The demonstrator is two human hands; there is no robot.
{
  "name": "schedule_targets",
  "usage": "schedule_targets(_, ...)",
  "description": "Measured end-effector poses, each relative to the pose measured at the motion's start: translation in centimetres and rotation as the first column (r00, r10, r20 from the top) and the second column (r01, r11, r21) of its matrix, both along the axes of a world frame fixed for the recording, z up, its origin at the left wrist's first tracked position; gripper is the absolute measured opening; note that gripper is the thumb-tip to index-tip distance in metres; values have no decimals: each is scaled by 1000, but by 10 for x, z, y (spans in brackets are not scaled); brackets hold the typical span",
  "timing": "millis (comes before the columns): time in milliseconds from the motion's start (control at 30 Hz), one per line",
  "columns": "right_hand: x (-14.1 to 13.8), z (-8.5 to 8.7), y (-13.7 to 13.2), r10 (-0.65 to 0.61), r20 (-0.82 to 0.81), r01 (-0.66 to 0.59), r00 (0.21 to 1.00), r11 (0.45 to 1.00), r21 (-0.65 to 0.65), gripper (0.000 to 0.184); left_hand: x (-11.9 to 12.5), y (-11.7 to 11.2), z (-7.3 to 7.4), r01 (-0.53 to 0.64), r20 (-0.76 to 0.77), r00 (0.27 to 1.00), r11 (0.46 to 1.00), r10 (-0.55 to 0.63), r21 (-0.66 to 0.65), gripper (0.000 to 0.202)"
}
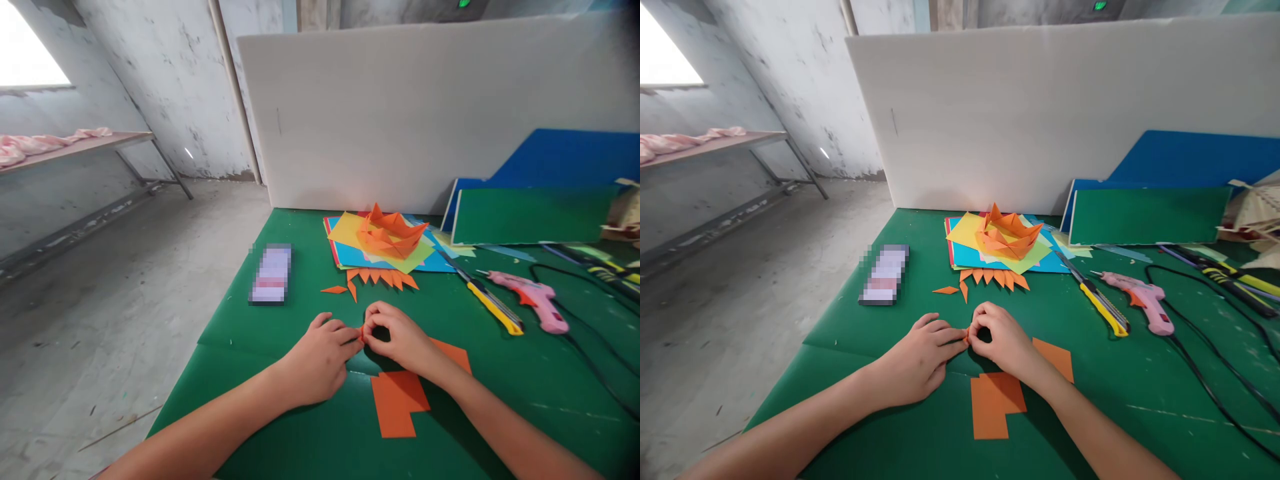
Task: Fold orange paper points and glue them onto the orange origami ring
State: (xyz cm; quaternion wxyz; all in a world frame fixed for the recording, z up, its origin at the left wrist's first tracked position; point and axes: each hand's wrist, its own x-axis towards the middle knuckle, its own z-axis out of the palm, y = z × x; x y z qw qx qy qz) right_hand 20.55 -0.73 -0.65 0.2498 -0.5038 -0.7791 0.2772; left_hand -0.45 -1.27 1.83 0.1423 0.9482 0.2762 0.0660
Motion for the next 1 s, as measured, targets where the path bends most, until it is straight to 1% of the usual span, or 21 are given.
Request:
schedule_targets(100, 0, 2, -1, 3, 1, -3, 1000, 1000, -9, 14, 1, 0, 1, 3, -7, 1000, 1000, -3, 4, 43)
schedule_targets(267, 0, 3, -2, 0, -10, -1, 1000, 1000, -15, 14, 0, 4, 5, 34, 6, 999, 999, -34, 0, 32)
schedule_targets(433, 2, 2, -1, 16, -29, -17, 999, 999, -27, 15, -4, 9, 7, 52, 85, 995, 996, -46, -70, 37)
schedule_targets(533, 2, 2, -1, 14, -27, -15, 1000, 999, -31, 14, -7, 12, 8, 57, 96, 994, 994, -48, -97, 40)
schedule_targets(633, 2, 2, -1, 14, -25, -15, 1000, 1000, -27, 13, -8, 10, 7, 28, 66, 998, 994, -21, -106, 39)
schedule_targets(733, 2, 2, -1, 18, -22, -18, 1000, 1000, -8, 14, -8, 5, 6, 31, 12, 999, 998, -31, -63, 36)
schedule_targets(833, 3, 3, -1, 22, -21, -22, 1000, 1000, 6, 15, -6, -1, 6, 44, -37, 998, 999, -45, -25, 37)
schedule_targets(1000, 3, 3, -2, 18, -18, -18, 1000, 1000, -2, 15, -7, -2, 9, 48, -50, 997, 998, -50, -50, 40)
